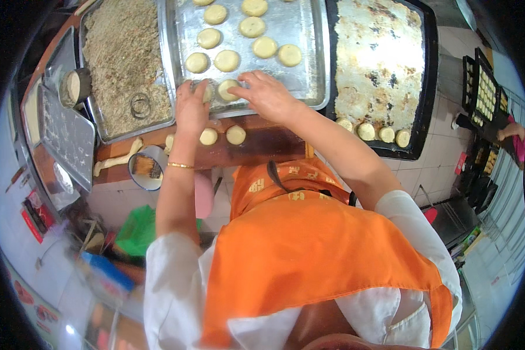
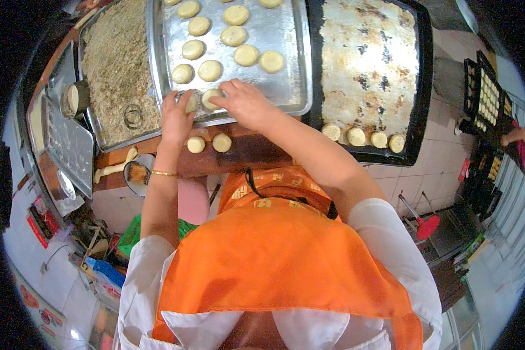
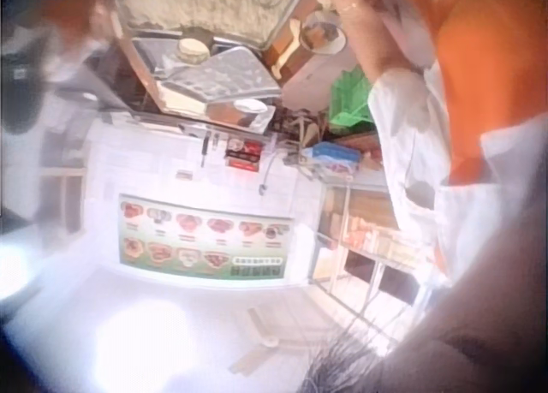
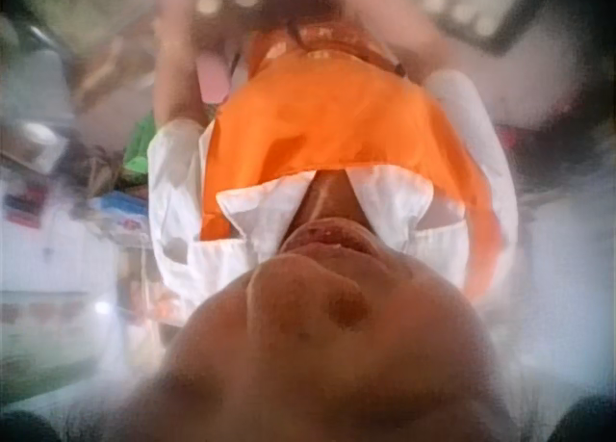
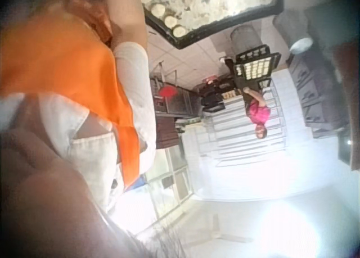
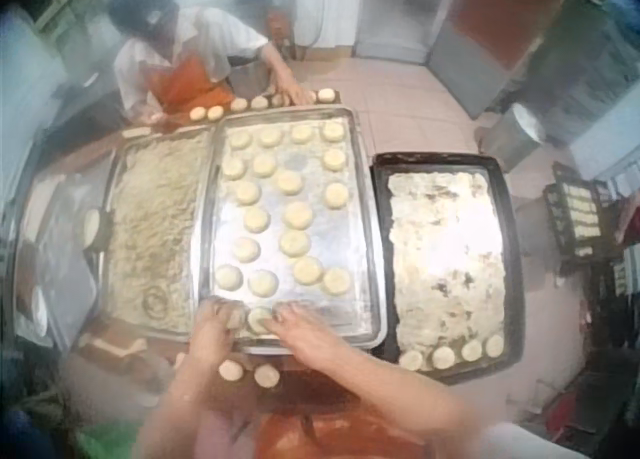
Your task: The person places dough balls into small metal molds on a tray, presses them down to flatten, transfers them to a large black baking sheet, and then moves the tray across the workspace.
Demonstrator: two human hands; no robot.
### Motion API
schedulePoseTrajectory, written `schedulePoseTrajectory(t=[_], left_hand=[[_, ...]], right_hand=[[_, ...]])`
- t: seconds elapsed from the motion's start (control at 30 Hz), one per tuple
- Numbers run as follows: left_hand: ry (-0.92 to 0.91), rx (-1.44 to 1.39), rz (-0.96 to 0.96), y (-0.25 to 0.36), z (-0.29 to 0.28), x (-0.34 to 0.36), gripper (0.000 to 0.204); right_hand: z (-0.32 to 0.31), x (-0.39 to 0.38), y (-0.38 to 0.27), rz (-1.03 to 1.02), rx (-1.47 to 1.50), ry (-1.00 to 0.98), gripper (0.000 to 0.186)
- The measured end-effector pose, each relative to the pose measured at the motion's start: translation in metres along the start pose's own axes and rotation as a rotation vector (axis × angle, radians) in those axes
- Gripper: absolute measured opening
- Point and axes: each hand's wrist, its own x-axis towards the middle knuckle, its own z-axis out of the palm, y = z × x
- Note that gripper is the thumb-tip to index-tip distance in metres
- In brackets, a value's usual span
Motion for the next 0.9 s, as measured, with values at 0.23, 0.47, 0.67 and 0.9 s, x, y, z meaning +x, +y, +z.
schedulePoseTrajectory(t=[0.23,0.47,0.67,0.9], left_hand=[[-0.046,-0.092,0.013,-0.006,0.004,0.005,0.059],[0.209,-0.228,-0.005,0.005,0.013,-0.002,0.052],[0.027,-0.248,-0.042,0.008,0.017,0.020,0.048],[-0.696,-1.948,-0.286,0.094,-0.011,0.018,0.049]], right_hand=[[0.048,0.047,-0.011,0.053,-0.072,-0.151,0.030],[0.019,0.009,0.016,0.192,-0.053,0.102,0.043],[0.005,-0.010,0.035,0.340,0.042,0.071,0.048],[-0.047,-0.087,0.038,0.432,2.006,0.363,0.061]])
